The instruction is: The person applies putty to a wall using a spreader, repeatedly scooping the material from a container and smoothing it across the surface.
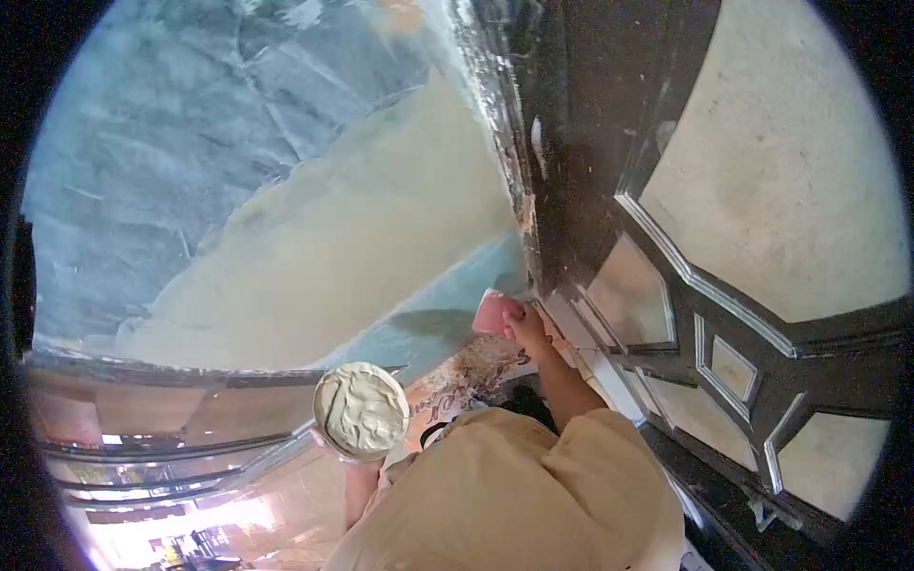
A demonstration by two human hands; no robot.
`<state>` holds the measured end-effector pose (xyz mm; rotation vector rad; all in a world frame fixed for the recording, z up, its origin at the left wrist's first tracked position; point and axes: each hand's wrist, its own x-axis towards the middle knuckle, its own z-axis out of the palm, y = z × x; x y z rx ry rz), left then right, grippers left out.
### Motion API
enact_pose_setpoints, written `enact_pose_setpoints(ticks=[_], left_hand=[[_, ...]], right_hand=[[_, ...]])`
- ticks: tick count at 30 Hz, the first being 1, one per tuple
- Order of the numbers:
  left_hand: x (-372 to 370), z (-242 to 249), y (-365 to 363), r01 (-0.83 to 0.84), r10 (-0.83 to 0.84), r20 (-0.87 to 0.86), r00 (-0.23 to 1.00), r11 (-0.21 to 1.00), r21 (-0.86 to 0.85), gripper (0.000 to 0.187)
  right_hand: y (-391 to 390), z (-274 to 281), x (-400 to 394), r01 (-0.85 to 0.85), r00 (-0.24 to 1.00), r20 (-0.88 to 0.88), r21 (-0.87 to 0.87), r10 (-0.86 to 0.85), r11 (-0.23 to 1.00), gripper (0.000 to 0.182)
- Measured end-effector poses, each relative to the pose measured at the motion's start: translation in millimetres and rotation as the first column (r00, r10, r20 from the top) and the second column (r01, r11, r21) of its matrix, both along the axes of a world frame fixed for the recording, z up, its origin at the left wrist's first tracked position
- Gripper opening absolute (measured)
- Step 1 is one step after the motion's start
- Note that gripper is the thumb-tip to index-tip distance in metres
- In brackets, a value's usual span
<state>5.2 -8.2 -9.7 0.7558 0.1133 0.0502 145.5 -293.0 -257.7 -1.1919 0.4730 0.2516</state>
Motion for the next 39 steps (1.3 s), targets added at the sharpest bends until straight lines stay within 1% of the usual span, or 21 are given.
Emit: enact_pose_setpoints(ticks=[2,4,6,10,12,14,16,17,18,19,20,22,24,26,27,29,30,33,34,36,39], left_hand=[[3,11,-8,0.037,-0.037,0.023,0.999,0.999,0.027,0.099],[6,19,-11,0.098,-0.101,0.043,0.994,0.993,0.060,0.098],[7,19,-13,0.110,-0.112,0.021,0.994,0.992,0.063,0.097],[8,9,-14,0.128,-0.128,-0.002,0.992,0.991,0.034,0.099],[7,8,-14,0.128,-0.128,-0.006,0.992,0.992,0.024,0.100],[3,14,-14,0.147,-0.147,-0.031,0.989,0.989,0.017,0.100],[0,21,-16,0.092,-0.087,-0.068,0.994,0.994,0.067,0.101],[-1,22,-17,0.037,-0.025,-0.103,0.994,0.992,0.117,0.101],[-3,16,-12,0.078,-0.077,-0.034,0.996,0.996,0.030,0.102],[-6,13,-10,0.070,-0.069,-0.032,0.997,0.997,0.028,0.102],[-9,11,-8,0.052,-0.050,-0.042,0.998,0.998,0.034,0.103],[-10,9,-4,0.020,-0.018,-0.048,0.999,0.999,0.034,0.104],[-13,12,-5,0.002,0.000,-0.055,0.998,1.000,0.026,0.104],[-16,13,-4,0.019,-0.022,-0.052,0.998,0.998,-0.054,0.104],[-15,13,-3,0.003,-0.005,-0.046,0.999,0.999,-0.052,0.104],[-13,15,2,0.057,-0.057,-0.003,0.998,0.998,-0.014,0.105],[-15,14,4,0.047,-0.047,0.004,0.999,0.999,-0.013,0.105],[-22,14,8,0.041,-0.041,-0.005,0.999,0.998,-0.040,0.105],[-24,14,10,0.039,-0.040,-0.008,0.999,0.998,-0.049,0.105],[-25,14,15,0.039,-0.039,-0.004,0.999,0.997,-0.068,0.105],[-28,21,28,0.105,-0.101,0.041,0.994,0.990,-0.090,0.105]], right_hand=[[3,10,-3,-0.117,0.990,0.077,-0.042,0.120,0.992,0.029],[14,23,0,-0.116,0.848,0.370,-0.571,0.381,0.813,0.024],[36,67,12,0.027,0.745,0.498,-0.687,0.443,0.726,0.024],[72,156,41,-0.047,0.723,0.521,-0.617,0.453,0.785,0.022],[71,178,62,0.102,0.779,0.552,-0.579,0.297,0.809,0.025],[50,169,88,0.319,0.796,0.595,-0.569,0.112,0.758,0.029],[17,127,104,0.521,0.747,0.652,-0.696,0.130,0.495,0.030],[-10,41,110,0.517,0.746,0.651,-0.697,0.136,0.497,0.030],[-18,-31,127,0.358,0.875,0.466,-0.445,-0.128,0.821,0.028],[-19,-17,108,0.393,0.897,0.281,-0.148,-0.342,0.908,0.028],[-21,2,79,0.459,0.883,0.028,0.152,-0.469,0.875,0.028],[-9,12,33,0.393,0.918,-0.077,0.052,-0.388,0.918,0.028],[10,-4,-6,0.293,0.956,0.050,-0.058,-0.291,0.954,0.029],[26,0,-29,0.070,0.981,-0.176,-0.033,-0.075,0.997,0.028],[31,2,-31,0.054,0.984,-0.170,-0.032,-0.058,0.998,0.028],[43,4,-32,-0.329,0.944,-0.009,-0.131,0.330,0.935,0.025],[56,13,-33,-0.265,0.942,0.162,-0.172,0.292,0.949,0.021],[71,49,-15,-0.441,0.876,0.191,-0.059,0.443,0.896,0.017],[78,67,-11,-0.447,0.870,0.199,-0.064,0.451,0.892,0.017],[94,109,-3,-0.450,0.880,0.218,0.097,0.422,0.888,0.018],[128,185,2,-0.408,0.895,0.254,0.134,0.366,0.903,0.020]])
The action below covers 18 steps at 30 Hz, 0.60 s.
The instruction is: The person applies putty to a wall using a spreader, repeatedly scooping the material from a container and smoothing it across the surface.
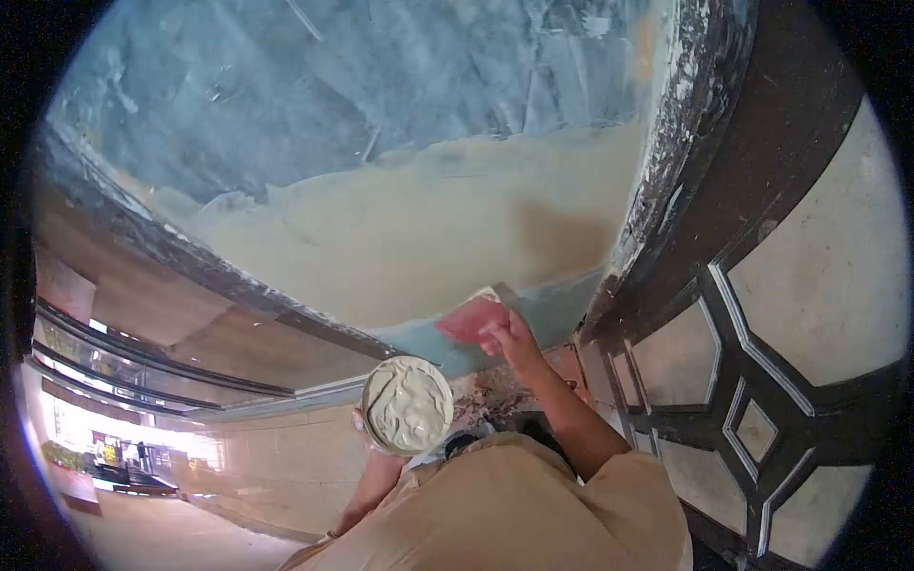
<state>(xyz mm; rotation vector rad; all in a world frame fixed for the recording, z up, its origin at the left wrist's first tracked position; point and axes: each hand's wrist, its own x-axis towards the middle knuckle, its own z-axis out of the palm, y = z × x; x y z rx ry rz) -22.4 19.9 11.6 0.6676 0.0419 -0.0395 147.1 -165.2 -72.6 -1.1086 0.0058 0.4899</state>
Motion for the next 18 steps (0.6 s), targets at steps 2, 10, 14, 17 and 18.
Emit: enact_pose_setpoints(ticks=[2,10,14,17,18], left_hand=[[-4,3,11,-0.023,0.024,-0.041,0.999,1.000,0.021,0.106],[-33,-2,57,-0.062,0.060,0.063,0.996,0.998,0.030,0.107],[-48,-6,85,-0.132,0.131,0.020,0.991,0.990,0.041,0.105],[-53,-6,104,-0.161,0.159,0.059,0.986,0.986,0.035,0.102],[-54,-10,109,-0.163,0.161,0.057,0.985,0.986,0.030,0.102]], right_hand=[[28,54,4,0.031,0.990,0.137,0.008,-0.032,0.999,0.029],[83,90,10,0.309,0.919,0.241,0.047,-0.312,0.950,0.021],[69,-68,-43,0.214,0.965,-0.105,-0.209,-0.240,0.954,0.027],[72,-64,-66,0.060,0.978,-0.184,-0.185,-0.094,0.981,0.026],[81,-27,-64,0.094,0.987,-0.120,-0.092,-0.105,0.991,0.025]])
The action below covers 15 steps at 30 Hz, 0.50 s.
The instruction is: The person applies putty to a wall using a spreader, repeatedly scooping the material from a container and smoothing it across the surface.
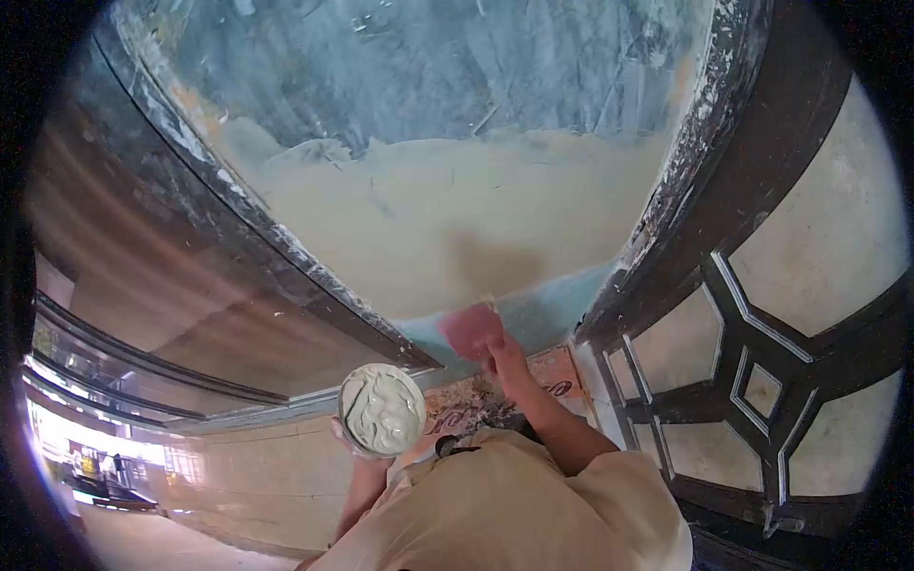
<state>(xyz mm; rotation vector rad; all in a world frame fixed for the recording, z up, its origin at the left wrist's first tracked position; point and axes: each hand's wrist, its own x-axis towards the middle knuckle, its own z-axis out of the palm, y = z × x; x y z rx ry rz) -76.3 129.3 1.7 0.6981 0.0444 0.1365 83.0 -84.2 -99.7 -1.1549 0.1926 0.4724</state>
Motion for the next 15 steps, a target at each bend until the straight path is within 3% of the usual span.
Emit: enact_pose_setpoints(ticks=[1,5,8,9,11,13,14,15], left_hand=[[1,-6,5,-0.021,0.021,-0.014,1.000,0.999,-0.026,0.101],[3,-6,17,-0.007,0.003,-0.078,0.997,0.999,-0.044,0.101],[4,-14,26,-0.013,0.014,-0.086,0.996,1.000,0.002,0.104],[3,-15,30,-0.008,0.006,-0.088,0.996,1.000,-0.021,0.105],[-1,-18,38,0.005,-0.009,-0.088,0.996,0.999,-0.047,0.106],[-8,-23,47,-0.021,0.014,-0.144,0.989,0.999,-0.042,0.105],[-8,-23,51,-0.016,0.010,-0.141,0.990,0.999,-0.044,0.105],[-7,-22,56,-0.007,0.003,-0.127,0.992,0.999,-0.033,0.105]], right_hand=[[14,51,11,0.023,0.997,0.070,0.088,-0.029,0.996,0.025],[55,184,49,0.000,0.870,0.489,0.123,-0.061,0.992,0.025],[82,197,57,0.027,0.864,0.500,0.085,-0.066,0.996,0.028],[89,180,51,0.120,0.834,0.543,-0.006,-0.097,0.993,0.031],[91,108,32,0.168,0.925,0.352,-0.050,-0.140,0.984,0.035],[80,21,2,0.097,0.993,0.083,-0.246,-0.079,0.964,0.036],[67,-23,-20,0.061,0.996,0.086,-0.286,-0.038,0.956,0.036],[62,-30,-32,0.027,0.996,0.092,-0.323,0.003,0.946,0.036]])
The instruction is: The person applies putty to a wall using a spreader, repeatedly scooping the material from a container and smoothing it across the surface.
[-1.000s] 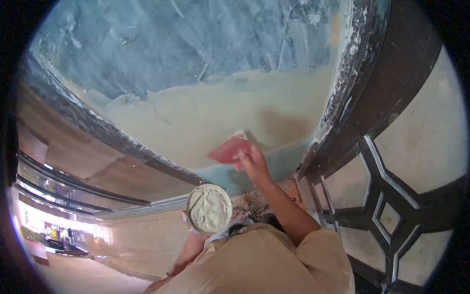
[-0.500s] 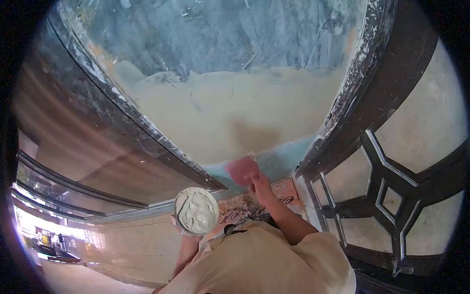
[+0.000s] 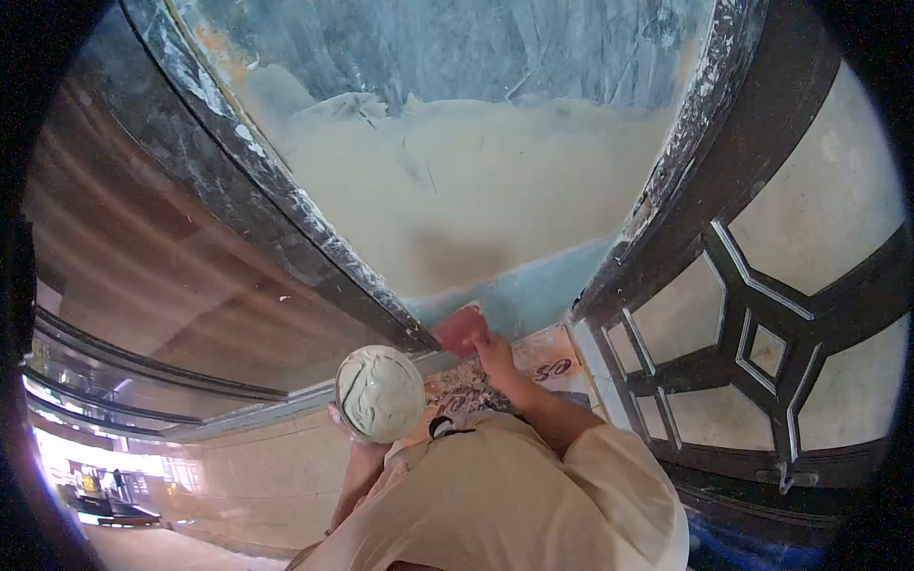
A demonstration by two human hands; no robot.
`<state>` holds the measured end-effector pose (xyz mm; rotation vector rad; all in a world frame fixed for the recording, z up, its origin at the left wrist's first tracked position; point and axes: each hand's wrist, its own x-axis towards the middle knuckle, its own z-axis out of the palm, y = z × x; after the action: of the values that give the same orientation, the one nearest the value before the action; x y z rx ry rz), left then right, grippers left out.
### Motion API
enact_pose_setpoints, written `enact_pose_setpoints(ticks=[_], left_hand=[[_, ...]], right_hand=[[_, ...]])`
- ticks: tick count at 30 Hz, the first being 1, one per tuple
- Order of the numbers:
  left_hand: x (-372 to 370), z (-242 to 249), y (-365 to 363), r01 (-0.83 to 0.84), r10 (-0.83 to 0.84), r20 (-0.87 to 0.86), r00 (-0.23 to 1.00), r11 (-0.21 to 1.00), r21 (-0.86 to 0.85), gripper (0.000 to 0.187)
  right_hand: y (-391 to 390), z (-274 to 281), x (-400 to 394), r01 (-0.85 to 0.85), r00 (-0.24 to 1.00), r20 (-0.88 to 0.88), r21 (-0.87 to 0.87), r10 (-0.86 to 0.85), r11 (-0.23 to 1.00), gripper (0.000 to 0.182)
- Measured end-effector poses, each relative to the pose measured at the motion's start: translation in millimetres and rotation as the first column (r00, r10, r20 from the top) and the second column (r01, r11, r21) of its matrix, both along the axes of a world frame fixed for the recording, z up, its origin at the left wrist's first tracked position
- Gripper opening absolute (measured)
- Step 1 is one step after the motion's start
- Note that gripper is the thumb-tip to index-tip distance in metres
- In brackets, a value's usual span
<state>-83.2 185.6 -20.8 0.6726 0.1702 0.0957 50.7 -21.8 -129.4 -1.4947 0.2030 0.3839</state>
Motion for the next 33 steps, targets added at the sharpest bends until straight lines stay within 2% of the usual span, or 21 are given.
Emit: enact_pose_setpoints(ticks=[1,3,5,7,9,10,12,13,16,17,18,19,20,22,24,25,27,30,31,33], left_hand=[[2,2,5,0.005,-0.006,0.015,1.000,1.000,0.012,0.104],[-5,3,12,0.017,-0.017,0.020,1.000,0.999,0.034,0.104],[-15,3,17,0.031,-0.032,0.018,0.999,0.998,0.055,0.104],[-12,2,21,0.021,-0.020,-0.017,1.000,0.999,0.039,0.105],[-10,-1,26,0.055,-0.057,0.034,0.998,0.995,0.078,0.106],[-11,-3,28,0.071,-0.071,0.018,0.997,0.997,-0.009,0.106],[-15,-1,31,0.076,-0.077,0.032,0.997,0.997,0.030,0.106],[-16,0,32,0.078,-0.082,0.049,0.995,0.995,0.064,0.105],[-30,-15,40,0.029,-0.029,-0.029,0.999,0.999,-0.025,0.098],[-33,-21,42,0.032,-0.032,-0.017,0.999,0.999,-0.026,0.098],[-36,-27,45,0.033,-0.034,-0.005,0.999,0.998,-0.045,0.099],[-39,-30,48,0.035,-0.035,0.004,0.999,0.997,-0.064,0.099],[-42,-33,51,0.035,-0.035,-0.016,0.999,0.999,-0.021,0.101],[-43,-33,50,0.049,-0.049,0.006,0.999,0.998,-0.025,0.100],[-40,-29,45,0.065,-0.064,0.025,0.998,0.998,-0.028,0.100],[-37,-23,40,0.078,-0.078,0.025,0.997,0.997,0.028,0.102],[-32,-13,32,0.090,-0.092,0.024,0.995,0.992,0.087,0.105],[-26,-6,18,0.110,-0.113,0.065,0.991,0.992,0.059,0.103],[-25,-7,13,0.105,-0.109,0.066,0.992,0.993,0.055,0.103],[-24,-12,5,0.091,-0.089,0.063,0.994,0.995,-0.026,0.103]], right_hand=[[1,-6,5,0.001,1.000,0.009,0.000,-0.001,1.000,0.036],[1,30,-1,-0.038,0.997,-0.053,0.181,0.048,0.983,0.033],[21,108,21,-0.050,0.974,0.226,0.290,-0.018,0.956,0.028],[31,166,45,-0.053,0.938,0.346,0.185,-0.015,0.981,0.026],[41,206,59,-0.119,0.878,0.475,0.319,-0.050,0.940,0.026],[47,204,61,-0.116,0.880,0.473,0.321,-0.053,0.940,0.026],[58,187,67,-0.056,0.873,0.481,0.270,-0.084,0.961,0.029],[60,160,63,-0.005,0.921,0.380,0.222,-0.082,0.975,0.031],[48,31,28,0.050,0.996,0.071,0.078,-0.055,0.996,0.034],[44,-37,18,0.127,0.991,-0.054,0.113,-0.122,0.985,0.032],[33,-44,0,0.041,0.999,-0.033,0.121,-0.038,0.992,0.031],[28,-36,-10,-0.045,0.999,-0.014,0.126,0.047,0.991,0.030],[25,-27,-7,-0.043,0.999,-0.011,0.124,0.045,0.991,0.030],[21,37,4,-0.065,0.997,0.063,0.164,0.055,0.984,0.029],[22,118,31,-0.009,0.970,0.241,0.160,-0.030,0.987,0.028],[16,144,50,-0.050,0.942,0.335,0.094,0.016,0.994,0.028],[15,198,72,-0.098,0.841,0.533,0.309,-0.087,0.946,0.027],[12,222,90,-0.049,0.848,0.518,0.281,-0.109,0.958,0.028],[8,202,93,-0.054,0.848,0.520,0.278,-0.103,0.959,0.028],[1,134,93,-0.028,0.897,0.441,0.152,-0.042,0.988,0.030]])
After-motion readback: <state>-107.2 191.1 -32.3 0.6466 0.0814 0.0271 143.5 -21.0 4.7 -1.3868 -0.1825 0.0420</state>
